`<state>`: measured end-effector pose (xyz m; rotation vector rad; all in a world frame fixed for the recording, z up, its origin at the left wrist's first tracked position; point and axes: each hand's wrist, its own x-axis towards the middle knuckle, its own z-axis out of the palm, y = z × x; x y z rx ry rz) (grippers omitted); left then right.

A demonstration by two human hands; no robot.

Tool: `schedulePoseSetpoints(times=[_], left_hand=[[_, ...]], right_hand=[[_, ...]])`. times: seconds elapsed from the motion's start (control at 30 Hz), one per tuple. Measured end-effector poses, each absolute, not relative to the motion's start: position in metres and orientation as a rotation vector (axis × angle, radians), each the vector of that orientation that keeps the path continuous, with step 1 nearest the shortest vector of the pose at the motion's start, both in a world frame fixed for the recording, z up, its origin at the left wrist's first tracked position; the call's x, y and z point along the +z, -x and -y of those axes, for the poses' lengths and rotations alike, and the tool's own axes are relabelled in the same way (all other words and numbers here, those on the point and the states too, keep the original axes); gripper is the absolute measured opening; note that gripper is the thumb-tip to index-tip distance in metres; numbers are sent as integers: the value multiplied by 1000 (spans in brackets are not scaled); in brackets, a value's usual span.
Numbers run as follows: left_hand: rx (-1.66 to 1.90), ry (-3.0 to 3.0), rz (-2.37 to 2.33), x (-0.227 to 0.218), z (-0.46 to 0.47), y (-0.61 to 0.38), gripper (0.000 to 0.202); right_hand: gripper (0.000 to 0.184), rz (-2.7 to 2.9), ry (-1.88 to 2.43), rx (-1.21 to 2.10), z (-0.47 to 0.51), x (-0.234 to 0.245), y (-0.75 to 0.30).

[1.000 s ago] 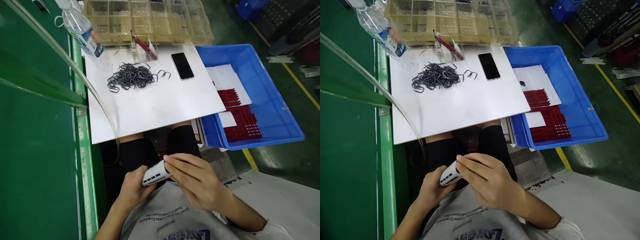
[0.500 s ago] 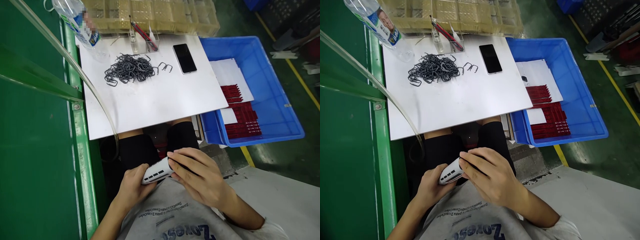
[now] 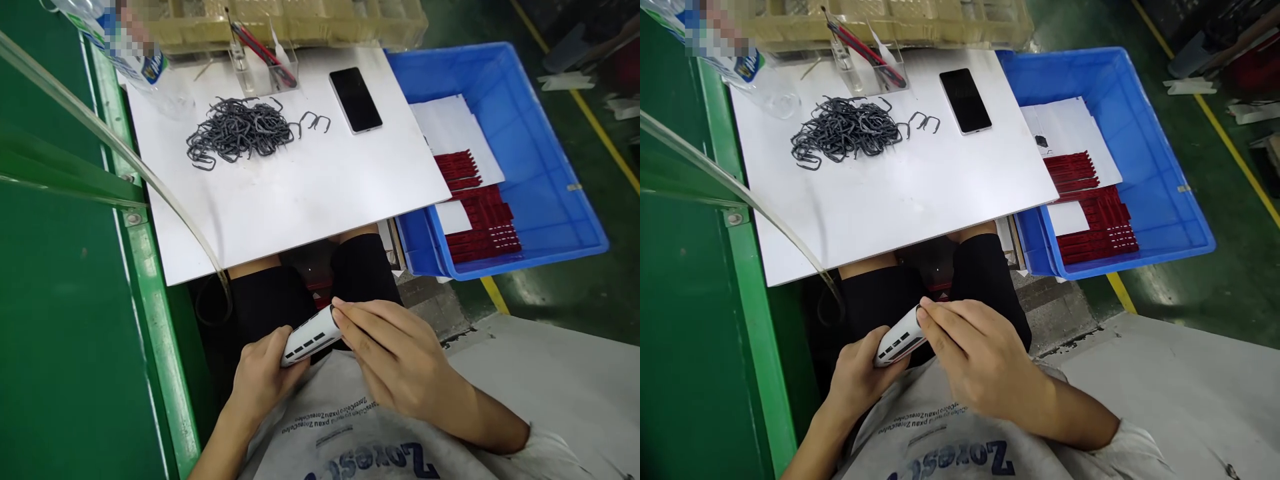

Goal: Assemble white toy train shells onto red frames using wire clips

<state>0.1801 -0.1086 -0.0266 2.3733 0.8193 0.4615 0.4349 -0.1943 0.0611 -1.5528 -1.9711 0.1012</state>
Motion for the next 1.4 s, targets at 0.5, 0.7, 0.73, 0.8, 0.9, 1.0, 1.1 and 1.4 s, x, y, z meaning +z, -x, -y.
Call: schedulePoseSetpoints(times=[0.5, 0.7, 0.73, 0.8, 0.9, 1.0, 1.1, 1.4], left_hand=[[475, -2465, -750, -21, 111, -186, 15], [446, -2223, -839, -10, 121, -196, 22], [436, -2221, -849, -10, 122, -196, 23], [427, -2286, -858, -12, 123, -196, 23], [404, -2398, -840, -17, 123, -193, 25], [389, -2447, -828, -20, 124, -194, 26], [389, -2540, -805, -21, 126, -197, 26], [422, -2624, -754, -18, 134, -204, 28]], right_hand=[[44, 2073, 1540, 27, 206, 53, -442], [57, 1634, 1392, 175, 201, 20, -424], [61, 1607, 1414, 180, 201, 17, -424], [68, 1599, 1477, 235, 201, 17, -427], [71, 1635, 1539, 345, 201, 25, -434], [66, 1820, 1625, 284, 203, 34, -441], [60, 2049, 1642, 97, 203, 39, -451], [52, 2130, 1431, -150, 203, 32, -465]])
